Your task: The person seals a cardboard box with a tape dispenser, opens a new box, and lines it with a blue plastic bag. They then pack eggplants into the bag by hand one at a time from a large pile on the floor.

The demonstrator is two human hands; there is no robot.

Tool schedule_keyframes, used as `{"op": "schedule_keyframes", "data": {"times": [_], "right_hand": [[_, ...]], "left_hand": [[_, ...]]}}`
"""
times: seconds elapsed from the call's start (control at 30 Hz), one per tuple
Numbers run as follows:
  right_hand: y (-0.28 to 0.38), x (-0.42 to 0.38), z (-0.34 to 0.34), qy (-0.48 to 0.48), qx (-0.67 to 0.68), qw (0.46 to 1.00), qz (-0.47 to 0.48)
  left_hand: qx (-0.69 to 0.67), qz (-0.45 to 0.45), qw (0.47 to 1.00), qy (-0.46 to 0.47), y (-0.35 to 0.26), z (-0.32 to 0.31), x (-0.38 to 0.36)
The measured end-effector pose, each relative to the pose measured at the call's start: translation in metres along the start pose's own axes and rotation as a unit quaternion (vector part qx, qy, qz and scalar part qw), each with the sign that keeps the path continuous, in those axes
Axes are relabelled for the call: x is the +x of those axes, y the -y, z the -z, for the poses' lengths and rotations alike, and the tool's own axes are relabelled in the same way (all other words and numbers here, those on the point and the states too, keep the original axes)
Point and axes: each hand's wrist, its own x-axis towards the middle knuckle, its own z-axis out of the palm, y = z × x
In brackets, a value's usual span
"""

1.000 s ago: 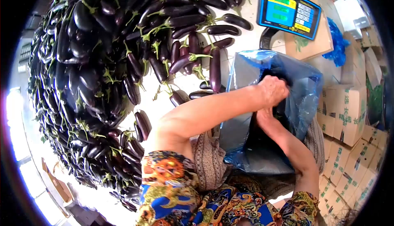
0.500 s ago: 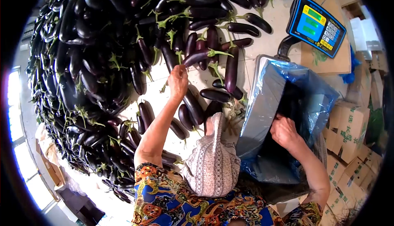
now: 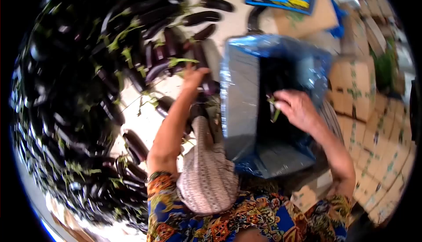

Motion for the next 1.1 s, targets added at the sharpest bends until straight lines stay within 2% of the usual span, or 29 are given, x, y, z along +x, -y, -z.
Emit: {"op": "schedule_keyframes", "data": {"times": [0.03,0.1,0.17,0.23,0.3,0.37,0.43,0.5,0.57,0.63,0.67,0.73,0.77,0.8,0.83,0.9,0.97,1.0,1.03,1.1], "right_hand": [[-0.006,-0.006,0.009,-0.038,0.020,0.998,-0.049],[-0.012,-0.014,0.029,-0.092,0.063,0.989,-0.095],[-0.014,-0.021,0.042,-0.116,0.074,0.984,-0.114],[-0.019,-0.023,0.042,-0.157,0.139,0.973,-0.094],[-0.008,-0.024,0.048,-0.120,0.224,0.962,-0.105],[0.013,-0.020,0.055,-0.108,0.297,0.946,-0.072],[0.030,-0.018,0.063,-0.068,0.396,0.916,-0.006],[0.046,-0.014,0.065,-0.075,0.475,0.877,0.021],[0.053,-0.017,0.065,-0.113,0.489,0.865,0.015],[0.057,-0.033,0.080,-0.110,0.459,0.880,-0.063],[0.047,-0.041,0.081,-0.098,0.420,0.900,-0.065],[0.029,-0.058,0.077,-0.092,0.323,0.941,-0.039],[0.028,-0.066,0.077,-0.059,0.345,0.934,-0.074],[0.021,-0.068,0.079,-0.053,0.346,0.933,-0.091],[0.015,-0.067,0.080,-0.046,0.347,0.930,-0.108],[0.007,-0.053,0.087,-0.028,0.427,0.898,-0.100],[0.014,-0.039,0.107,0.005,0.366,0.929,-0.054],[0.022,-0.033,0.116,0.006,0.249,0.968,-0.013],[0.034,-0.028,0.119,0.038,0.207,0.977,-0.043],[0.039,-0.018,0.108,0.108,0.125,0.980,-0.113]], "left_hand": [[-0.198,0.081,0.973,0.092,-0.031,0.014,-0.035],[-0.315,0.055,0.941,0.114,-0.040,0.032,-0.069],[-0.342,-0.057,0.928,0.139,-0.068,0.042,-0.116],[-0.282,-0.095,0.948,0.117,-0.101,0.045,-0.154],[-0.249,-0.126,0.950,0.144,-0.139,0.039,-0.186],[-0.180,-0.159,0.952,0.190,-0.170,0.025,-0.205],[-0.125,-0.145,0.952,0.238,-0.193,0.000,-0.219],[0.009,-0.168,0.938,0.303,-0.208,-0.029,-0.224],[0.121,-0.286,0.888,0.338,-0.204,-0.058,-0.227],[0.212,-0.262,0.864,0.374,-0.208,-0.071,-0.237],[0.174,-0.272,0.853,0.411,-0.207,-0.075,-0.237],[0.210,-0.254,0.821,0.466,-0.213,-0.067,-0.232],[0.208,-0.249,0.814,0.482,-0.211,-0.060,-0.228],[0.169,-0.207,0.842,0.469,-0.214,-0.054,-0.229],[0.052,-0.139,0.882,0.447,-0.209,-0.046,-0.227],[0.021,-0.130,0.917,0.377,-0.212,-0.031,-0.215],[0.034,-0.186,0.942,0.277,-0.202,-0.017,-0.200],[0.029,-0.185,0.954,0.233,-0.193,-0.008,-0.191],[0.020,-0.185,0.963,0.192,-0.186,0.002,-0.184],[-0.056,-0.132,0.983,0.118,-0.162,0.025,-0.160]]}}
